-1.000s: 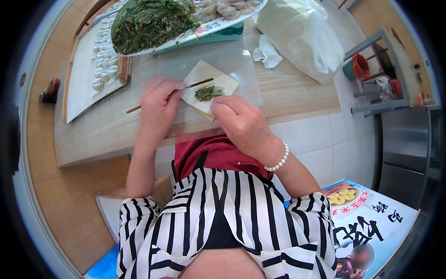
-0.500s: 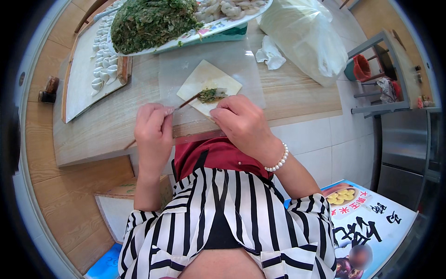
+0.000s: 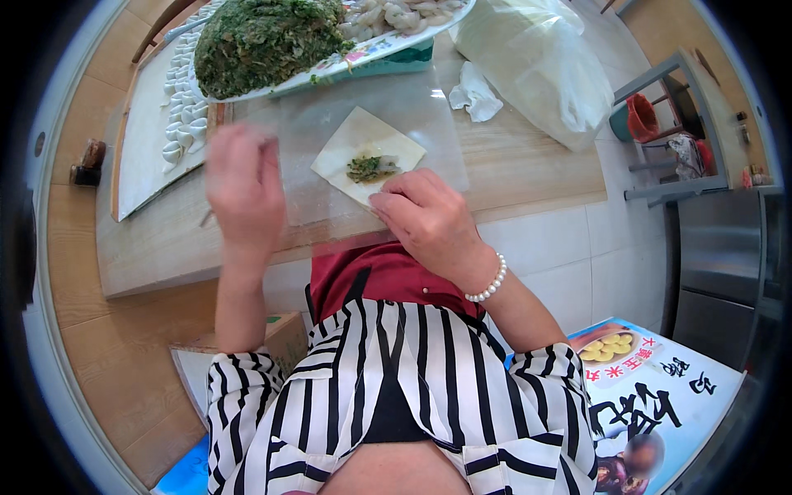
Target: The person using a pair of chopsticks to place a portion of meat filling and a shrimp onto a square wrapper, then folds and rolls the wrapper by hand before placing the finished wonton onto a wooden tray.
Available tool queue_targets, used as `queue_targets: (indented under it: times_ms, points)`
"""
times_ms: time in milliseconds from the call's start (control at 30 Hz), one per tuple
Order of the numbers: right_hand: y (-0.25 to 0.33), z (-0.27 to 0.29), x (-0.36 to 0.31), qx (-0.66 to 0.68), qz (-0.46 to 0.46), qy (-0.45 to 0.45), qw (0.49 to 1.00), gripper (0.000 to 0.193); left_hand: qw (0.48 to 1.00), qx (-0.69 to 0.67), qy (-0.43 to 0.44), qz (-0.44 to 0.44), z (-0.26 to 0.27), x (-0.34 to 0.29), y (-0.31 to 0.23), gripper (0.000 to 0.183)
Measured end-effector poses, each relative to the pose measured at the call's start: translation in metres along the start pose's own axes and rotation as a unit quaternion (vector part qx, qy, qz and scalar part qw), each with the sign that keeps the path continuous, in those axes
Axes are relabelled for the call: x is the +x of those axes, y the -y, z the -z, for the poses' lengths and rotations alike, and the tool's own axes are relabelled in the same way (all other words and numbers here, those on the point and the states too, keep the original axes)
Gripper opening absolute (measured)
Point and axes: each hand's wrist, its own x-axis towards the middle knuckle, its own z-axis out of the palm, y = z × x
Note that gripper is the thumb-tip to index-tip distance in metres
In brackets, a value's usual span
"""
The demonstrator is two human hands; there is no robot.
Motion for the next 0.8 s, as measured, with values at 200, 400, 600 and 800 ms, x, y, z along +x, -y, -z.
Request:
queue_targets:
  times_ms: [200, 400, 600, 800]
  points:
    - [-0.003, 0.001, 0.004, 0.008, 0.002, -0.022, 1.0, 0.023, 0.996, 0.075, 0.017, 0.05, 0.014, 0.037, 0.018, 0.014]
    - [0.001, -0.001, 0.0, 0.014, -0.001, -0.026, 1.0, 0.022, 0.968, -0.168, 0.136, 0.127, 0.015, -0.021, -0.011, 0.013]
    - [-0.001, 0.002, 0.003, 0.005, -0.002, -0.008, 1.0, 0.02, 0.96, -0.171, 0.16, 0.155, 0.002, -0.039, -0.014, 0.012]
    - [-0.004, 0.006, 0.02, 0.05, -0.044, 0.007, 0.998, 0.011, 0.964, -0.178, 0.142, 0.135, -0.01, -0.022, -0.007, 0.013]
